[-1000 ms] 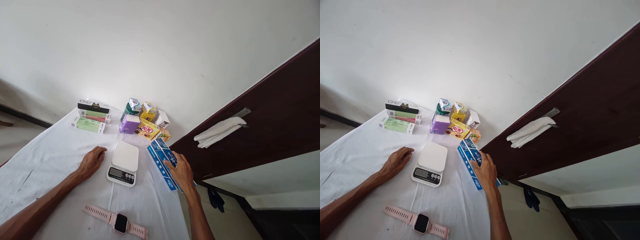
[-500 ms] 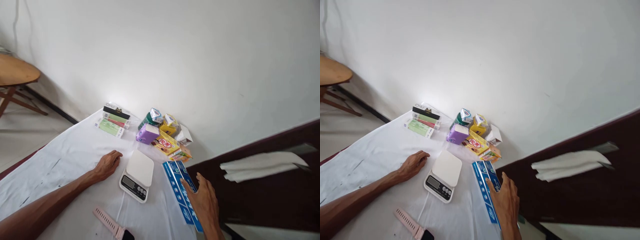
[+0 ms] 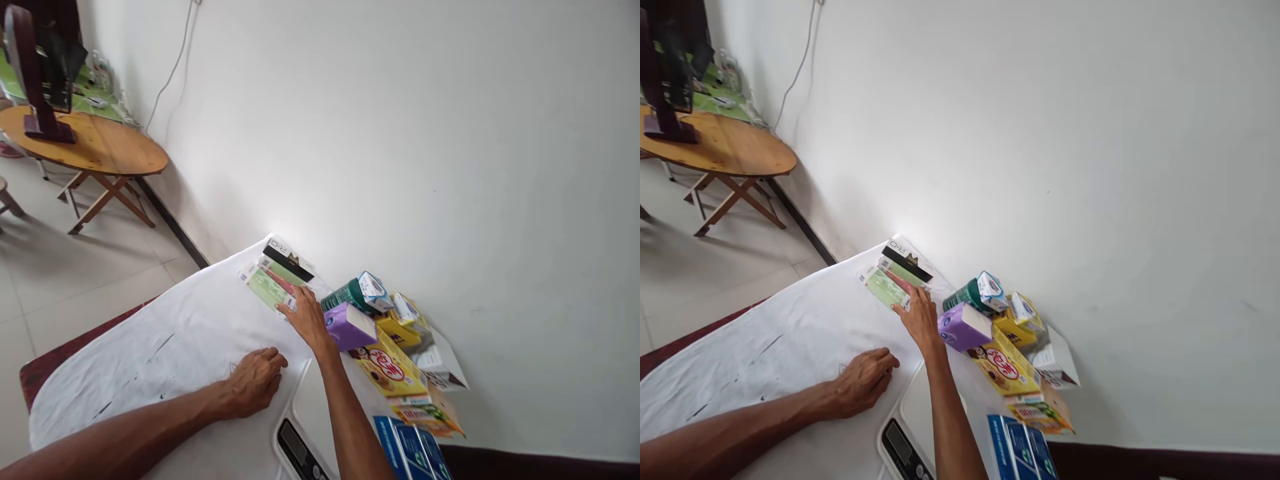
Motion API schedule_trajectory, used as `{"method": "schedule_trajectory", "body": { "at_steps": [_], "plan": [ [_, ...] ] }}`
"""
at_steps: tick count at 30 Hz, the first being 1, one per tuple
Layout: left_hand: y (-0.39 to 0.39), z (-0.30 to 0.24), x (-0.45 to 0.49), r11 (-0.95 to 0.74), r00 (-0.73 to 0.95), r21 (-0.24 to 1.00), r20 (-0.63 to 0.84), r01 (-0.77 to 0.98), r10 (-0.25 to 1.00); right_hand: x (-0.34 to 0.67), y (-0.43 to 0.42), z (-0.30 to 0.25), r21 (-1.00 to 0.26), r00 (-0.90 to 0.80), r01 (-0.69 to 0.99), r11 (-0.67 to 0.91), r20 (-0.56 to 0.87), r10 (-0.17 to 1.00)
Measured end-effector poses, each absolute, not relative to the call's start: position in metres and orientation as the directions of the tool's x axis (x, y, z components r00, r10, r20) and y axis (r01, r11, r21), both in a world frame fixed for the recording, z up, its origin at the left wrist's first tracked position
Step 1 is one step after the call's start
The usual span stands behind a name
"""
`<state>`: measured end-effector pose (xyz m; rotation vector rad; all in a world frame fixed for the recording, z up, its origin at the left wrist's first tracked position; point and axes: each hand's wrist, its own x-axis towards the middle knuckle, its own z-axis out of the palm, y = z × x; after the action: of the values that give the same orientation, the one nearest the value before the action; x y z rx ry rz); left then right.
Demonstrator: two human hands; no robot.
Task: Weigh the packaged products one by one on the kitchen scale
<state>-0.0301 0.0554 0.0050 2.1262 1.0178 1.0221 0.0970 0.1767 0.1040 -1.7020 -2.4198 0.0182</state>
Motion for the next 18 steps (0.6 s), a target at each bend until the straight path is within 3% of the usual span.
{"method": "schedule_trajectory", "body": {
  "at_steps": [9, 18],
  "plan": [
    [0.057, 0.009, -0.028, -0.519, 0.430, 0.742, 0.338, 0.424, 0.837, 0.075, 0.198, 0.064, -0.165, -0.324, 0.929, 0.331, 0.068, 0.944],
    [0.059, 0.007, -0.032, -0.546, 0.444, 0.738, 0.367, 0.395, 0.817, 0.123, 0.114, 0.106, -0.246, -0.243, 0.923, 0.296, 0.224, 0.944]
  ]
}}
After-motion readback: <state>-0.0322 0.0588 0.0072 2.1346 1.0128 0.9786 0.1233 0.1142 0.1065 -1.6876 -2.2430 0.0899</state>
